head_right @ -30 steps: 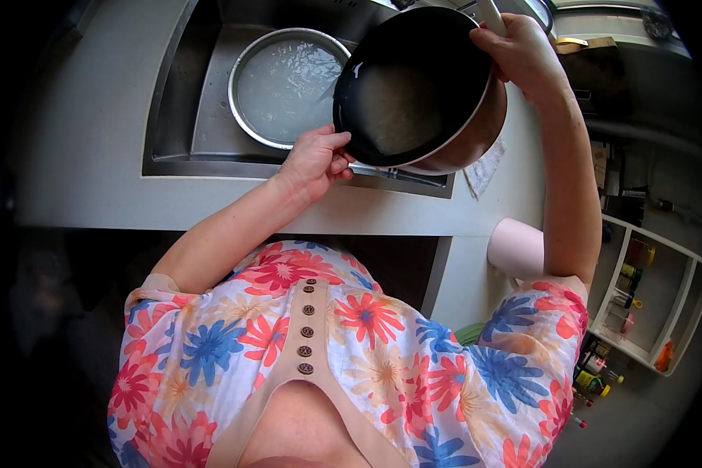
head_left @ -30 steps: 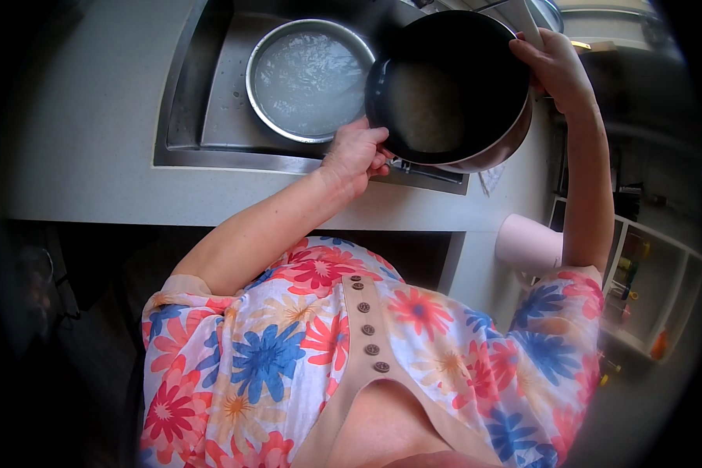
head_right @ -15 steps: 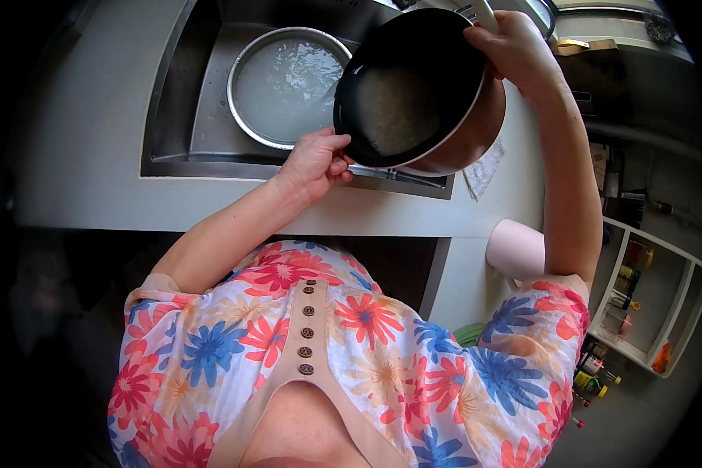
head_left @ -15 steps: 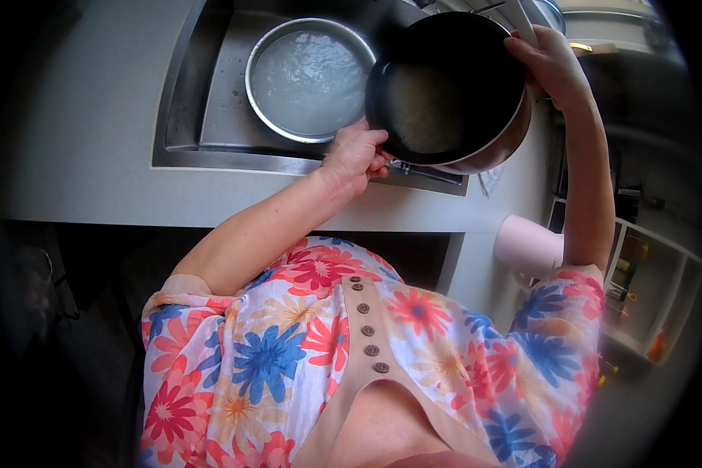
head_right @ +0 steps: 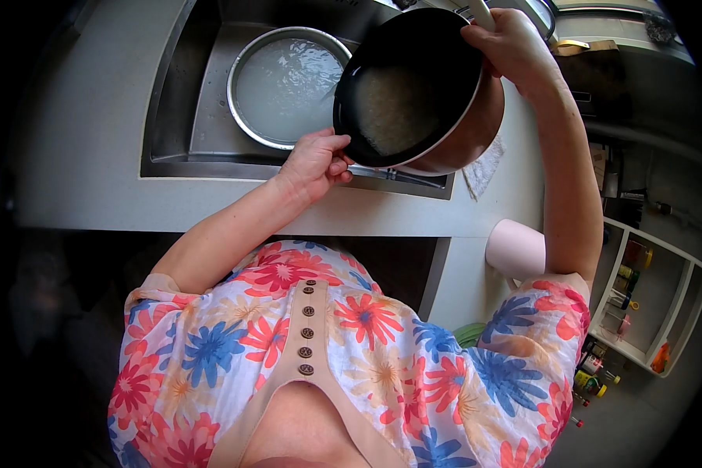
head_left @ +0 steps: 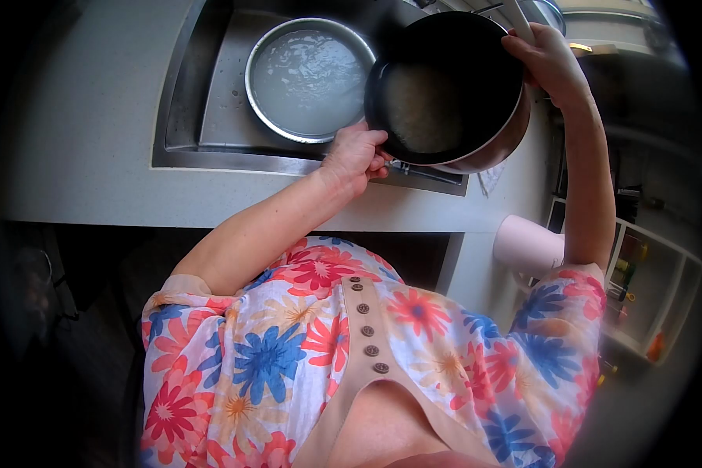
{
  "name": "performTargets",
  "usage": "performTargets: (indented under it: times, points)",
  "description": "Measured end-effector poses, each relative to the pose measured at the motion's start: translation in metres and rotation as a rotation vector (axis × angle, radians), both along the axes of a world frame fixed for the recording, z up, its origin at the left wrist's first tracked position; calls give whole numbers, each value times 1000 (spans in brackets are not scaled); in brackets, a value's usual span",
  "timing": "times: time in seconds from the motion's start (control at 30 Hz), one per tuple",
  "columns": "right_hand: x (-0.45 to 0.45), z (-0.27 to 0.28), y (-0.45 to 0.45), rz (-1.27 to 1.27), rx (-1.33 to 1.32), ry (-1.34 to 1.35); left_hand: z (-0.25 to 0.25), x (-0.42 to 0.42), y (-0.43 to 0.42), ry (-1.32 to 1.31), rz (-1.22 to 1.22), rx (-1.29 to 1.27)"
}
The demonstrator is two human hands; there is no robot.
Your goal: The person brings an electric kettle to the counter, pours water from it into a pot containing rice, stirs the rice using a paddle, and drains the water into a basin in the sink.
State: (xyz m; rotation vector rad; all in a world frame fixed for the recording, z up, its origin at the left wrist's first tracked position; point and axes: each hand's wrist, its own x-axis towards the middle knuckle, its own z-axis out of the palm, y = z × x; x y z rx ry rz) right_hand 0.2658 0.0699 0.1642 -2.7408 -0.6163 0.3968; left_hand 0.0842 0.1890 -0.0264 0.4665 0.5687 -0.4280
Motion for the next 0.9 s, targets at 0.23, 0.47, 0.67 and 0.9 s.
performTargets:
  times: [0.23,0.47,0.67,0.9]
  points:
    - [-1,0,3,-8,-4,11,-1,0,0,6,0,-12]
    - [1,-2,2,17,-14,-14,-2,-1,0,7,-1,-10]
    - [1,-1,7,-8,-24,-1,-6,0,0,21,9,-25]
    - [4,-2,8,2,-41,-6,-8,1,0,19,6,-35]
